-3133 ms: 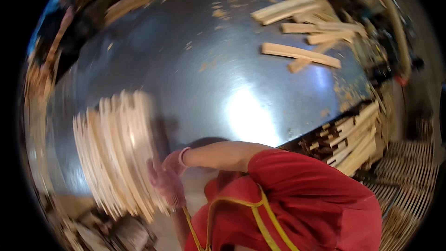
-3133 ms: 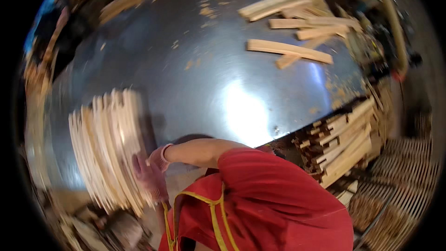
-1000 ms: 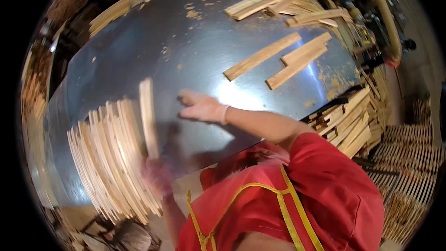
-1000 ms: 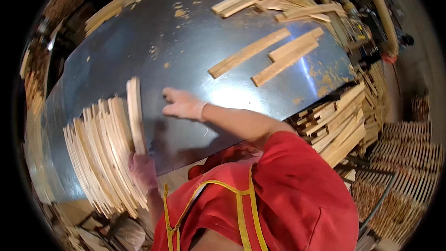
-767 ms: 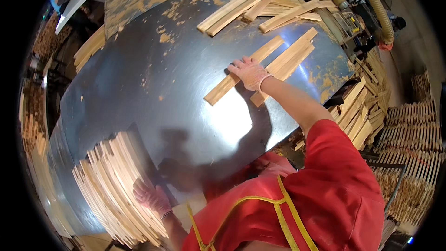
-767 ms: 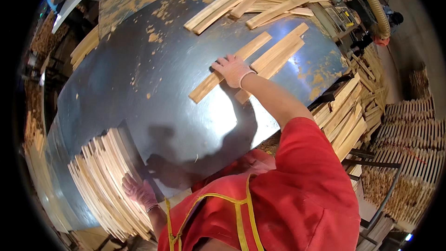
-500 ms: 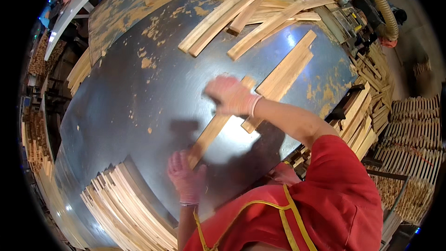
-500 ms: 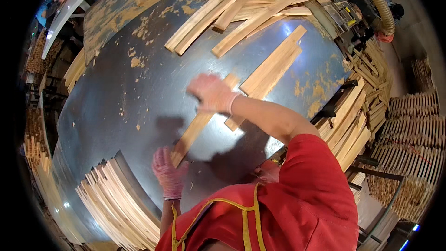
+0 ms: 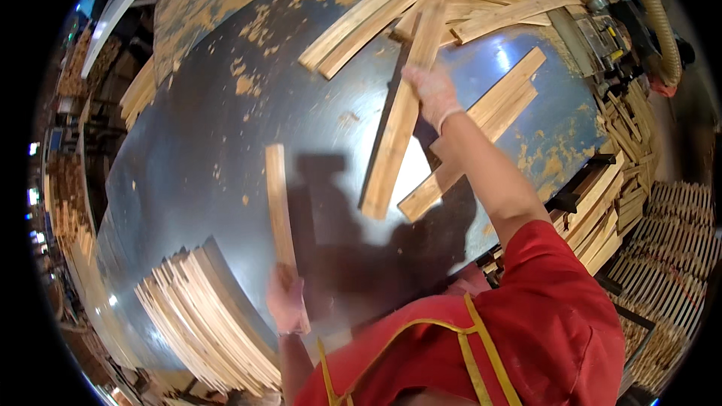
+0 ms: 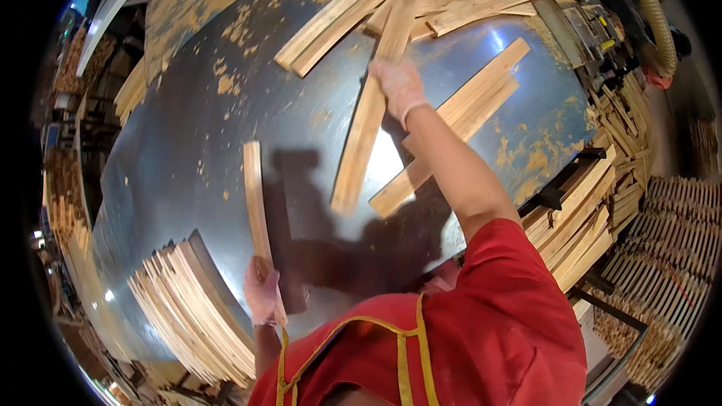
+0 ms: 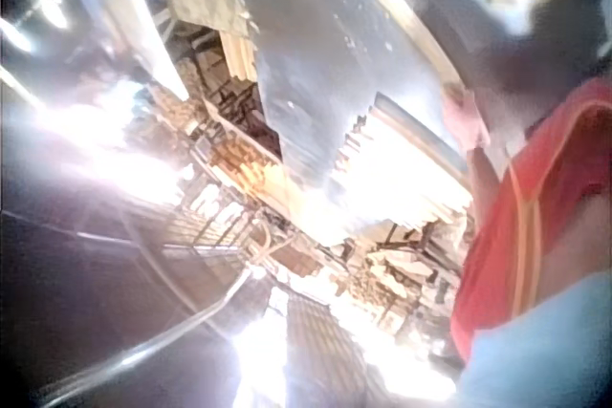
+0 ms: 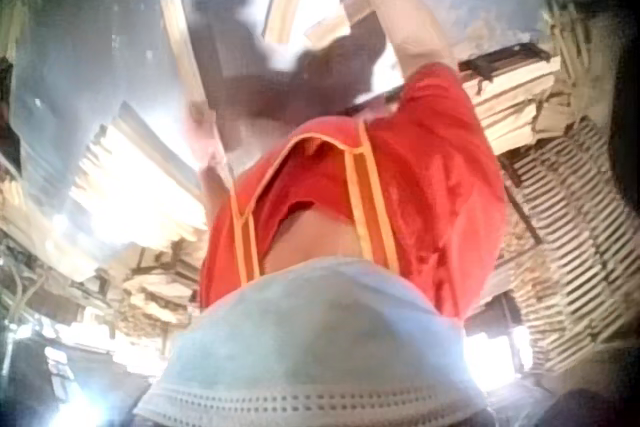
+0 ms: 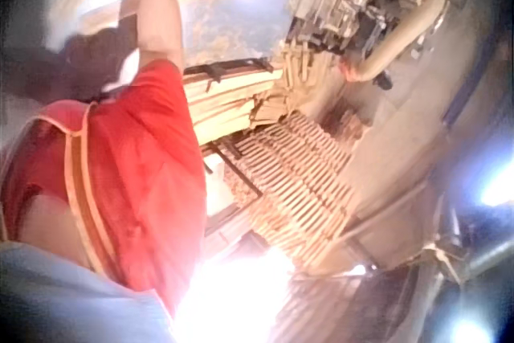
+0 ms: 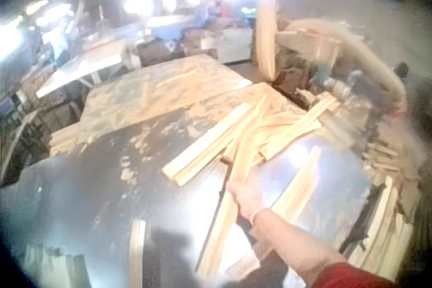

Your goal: The person picks up wooden planks from a metal table and stacks them into neat piles. They repeatedly gather planks, align them, and place them onto growing stacks on the table.

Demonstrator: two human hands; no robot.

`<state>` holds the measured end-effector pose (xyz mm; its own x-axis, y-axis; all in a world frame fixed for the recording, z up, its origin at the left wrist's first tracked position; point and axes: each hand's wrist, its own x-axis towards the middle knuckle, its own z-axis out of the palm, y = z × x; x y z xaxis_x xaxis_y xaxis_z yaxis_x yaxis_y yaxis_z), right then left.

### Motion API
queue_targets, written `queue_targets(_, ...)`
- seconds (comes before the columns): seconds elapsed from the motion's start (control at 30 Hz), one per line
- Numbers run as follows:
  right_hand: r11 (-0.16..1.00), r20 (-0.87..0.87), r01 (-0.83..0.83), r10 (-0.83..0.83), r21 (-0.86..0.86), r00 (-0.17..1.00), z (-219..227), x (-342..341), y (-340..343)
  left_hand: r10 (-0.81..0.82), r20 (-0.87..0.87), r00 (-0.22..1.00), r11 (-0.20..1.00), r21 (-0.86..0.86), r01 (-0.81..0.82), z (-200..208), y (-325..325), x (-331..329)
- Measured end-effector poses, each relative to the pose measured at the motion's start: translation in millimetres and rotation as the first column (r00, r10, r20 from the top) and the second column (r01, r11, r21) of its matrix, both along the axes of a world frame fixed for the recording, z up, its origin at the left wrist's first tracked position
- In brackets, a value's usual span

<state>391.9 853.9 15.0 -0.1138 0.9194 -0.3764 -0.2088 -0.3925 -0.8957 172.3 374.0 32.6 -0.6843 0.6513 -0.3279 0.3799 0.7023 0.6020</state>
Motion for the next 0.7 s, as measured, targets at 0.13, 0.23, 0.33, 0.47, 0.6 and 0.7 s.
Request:
queue_targets(0.13,0.963,0.224,-0.240,0.262,-0.120,0.939,-54,-48,-141,0.019,0.443,0.897,0.998,0.038,-0.040,0,1,2)
queue_targets(0.23,0.812,0.255,-0.501,0.574,-0.300,0.778,-27,-103,-255,-0.235,-0.044,0.971,0.948,-0.230,0.219,26,27,37)
queue_targets(0.33,0.650,0.347,-0.747,0.739,-0.141,0.577,8,-122,-329,-0.126,-0.304,0.944,0.983,-0.163,0.079,-14,-18,33)
queue_targets(0.47,0.611,0.530,-0.791,0.661,0.030,0.531,27,-73,-324,0.060,-0.163,0.985,0.995,-0.071,-0.072,4,-87,2)
queue_targets(0.6,0.536,0.931,-0.835,0.231,0.121,0.283,31,19,-263,-0.070,-0.658,0.750,0.995,-0.099,0.005,-7,-217,-39)
queue_targets(0.7,0.452,0.991,-0.882,0.044,-0.129,-0.123,52,78,-215,-0.159,-0.746,0.646,0.919,-0.351,-0.179,-19,-252,-52)
